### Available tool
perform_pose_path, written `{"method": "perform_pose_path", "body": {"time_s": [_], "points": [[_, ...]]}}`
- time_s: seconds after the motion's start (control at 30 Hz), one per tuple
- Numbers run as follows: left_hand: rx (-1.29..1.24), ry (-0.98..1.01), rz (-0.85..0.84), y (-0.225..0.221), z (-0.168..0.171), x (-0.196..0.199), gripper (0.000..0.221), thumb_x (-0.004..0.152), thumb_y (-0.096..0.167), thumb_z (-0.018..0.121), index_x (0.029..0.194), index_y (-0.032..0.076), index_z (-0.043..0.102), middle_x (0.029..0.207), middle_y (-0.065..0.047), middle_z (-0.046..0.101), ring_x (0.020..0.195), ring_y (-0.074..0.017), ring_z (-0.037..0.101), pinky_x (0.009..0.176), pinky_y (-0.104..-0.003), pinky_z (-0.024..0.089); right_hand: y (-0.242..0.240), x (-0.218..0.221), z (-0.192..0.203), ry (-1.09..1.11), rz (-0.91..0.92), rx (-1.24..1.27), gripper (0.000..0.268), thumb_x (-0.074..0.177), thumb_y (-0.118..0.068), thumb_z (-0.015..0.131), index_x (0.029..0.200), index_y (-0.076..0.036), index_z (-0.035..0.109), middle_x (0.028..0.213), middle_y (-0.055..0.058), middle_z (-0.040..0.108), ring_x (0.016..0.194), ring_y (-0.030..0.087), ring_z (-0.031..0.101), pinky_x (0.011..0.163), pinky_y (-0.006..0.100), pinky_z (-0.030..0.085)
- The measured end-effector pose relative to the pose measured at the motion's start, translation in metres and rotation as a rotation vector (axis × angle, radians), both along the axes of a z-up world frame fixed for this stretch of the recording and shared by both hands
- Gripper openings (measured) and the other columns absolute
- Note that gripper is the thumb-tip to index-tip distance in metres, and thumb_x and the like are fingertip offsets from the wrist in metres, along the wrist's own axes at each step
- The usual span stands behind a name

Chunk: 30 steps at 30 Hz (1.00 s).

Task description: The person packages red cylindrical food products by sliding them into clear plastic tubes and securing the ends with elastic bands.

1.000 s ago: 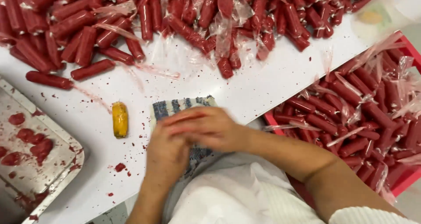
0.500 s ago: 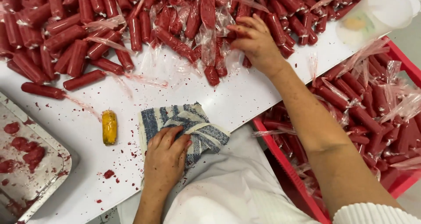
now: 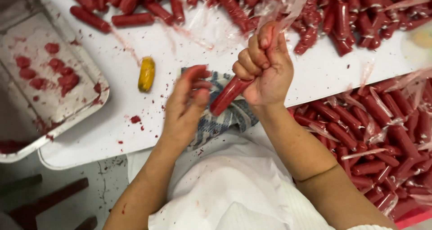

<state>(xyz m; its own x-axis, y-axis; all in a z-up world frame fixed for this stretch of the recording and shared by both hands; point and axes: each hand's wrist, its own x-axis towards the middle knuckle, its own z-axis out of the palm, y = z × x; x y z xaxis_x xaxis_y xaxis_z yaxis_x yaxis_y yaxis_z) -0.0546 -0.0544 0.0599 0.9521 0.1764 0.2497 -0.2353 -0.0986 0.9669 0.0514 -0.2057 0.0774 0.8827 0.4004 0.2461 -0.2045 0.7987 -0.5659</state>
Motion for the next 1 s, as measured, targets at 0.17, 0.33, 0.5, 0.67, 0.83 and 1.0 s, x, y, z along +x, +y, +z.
{"method": "perform_pose_path", "body": {"time_s": [0.17, 0.33, 0.5, 0.67, 0.83, 1.0], "points": [[0.209, 0.050, -0.041, -0.017, -0.011, 0.004, 0.051, 0.098, 0.029, 0.066, 0.135, -0.002, 0.050, 0.100, -0.025, 0.069, 0.092, -0.0436, 0.071, 0.078, -0.051, 0.057, 0.027, -0.017, -0.030, -0.084, -0.106, -0.099, 0.024, 0.107, -0.032, 0.045, 0.095, -0.011, 0.045, 0.056, -0.004, 0.025, 0.045, 0.006, 0.024, 0.043, 0.020, 0.029], [0.456, 0.138, -0.148, 0.012, -0.005, -0.005, 0.030, 0.102, 0.036, 0.051, 0.116, 0.011, 0.059, 0.086, -0.006, 0.067, 0.072, -0.0248, 0.062, 0.063, -0.037, 0.045, -0.035, -0.014, 0.014, -0.617, -0.400, -0.514, 0.055, 0.096, -0.013, 0.056, 0.150, -0.016, 0.043, 0.131, 0.011, 0.054, 0.121, 0.028, 0.052, 0.112, 0.045, 0.046], [0.518, 0.067, -0.212, 0.015, 0.006, -0.015, 0.019, 0.102, 0.031, 0.053, 0.103, 0.013, 0.059, 0.081, -0.004, 0.062, 0.073, -0.0253, 0.060, 0.063, -0.039, 0.044, -0.040, -0.047, 0.071, -1.861, -0.230, -1.958, 0.064, 0.122, 0.003, 0.043, 0.176, -0.024, 0.023, 0.168, -0.005, -0.004, 0.144, 0.025, -0.018, 0.096, 0.084, -0.014], [0.447, 0.055, -0.198, 0.018, 0.009, -0.021, 0.022, 0.102, 0.027, 0.053, 0.091, 0.009, 0.056, 0.078, -0.002, 0.060, 0.065, -0.0194, 0.056, 0.058, -0.036, 0.043, -0.022, -0.046, 0.049, -1.972, -0.259, -1.730, 0.023, 0.092, -0.002, 0.060, 0.114, -0.003, 0.067, 0.099, 0.009, 0.062, 0.118, 0.031, 0.051, 0.109, 0.085, 0.014], [0.471, 0.120, -0.203, 0.028, -0.005, -0.024, 0.023, 0.099, 0.033, 0.055, 0.104, 0.012, 0.062, 0.084, -0.005, 0.068, 0.073, -0.0233, 0.065, 0.065, -0.037, 0.048, -0.011, -0.033, 0.023, -2.018, -0.393, -1.575, 0.012, 0.081, -0.011, 0.061, 0.092, -0.014, 0.065, 0.086, 0.003, 0.058, 0.110, 0.028, 0.056, 0.101, 0.088, 0.021], [0.447, 0.245, -0.213, 0.032, -0.007, -0.022, 0.022, 0.098, 0.037, 0.056, 0.099, 0.016, 0.062, 0.079, 0.001, 0.067, 0.067, -0.0166, 0.061, 0.061, -0.033, 0.048, -0.005, -0.027, 0.016, -2.003, -0.422, -1.397, 0.021, 0.091, 0.005, 0.053, 0.091, -0.014, 0.062, 0.089, 0.002, 0.053, 0.122, 0.026, 0.056, 0.106, 0.085, 0.011]]}}
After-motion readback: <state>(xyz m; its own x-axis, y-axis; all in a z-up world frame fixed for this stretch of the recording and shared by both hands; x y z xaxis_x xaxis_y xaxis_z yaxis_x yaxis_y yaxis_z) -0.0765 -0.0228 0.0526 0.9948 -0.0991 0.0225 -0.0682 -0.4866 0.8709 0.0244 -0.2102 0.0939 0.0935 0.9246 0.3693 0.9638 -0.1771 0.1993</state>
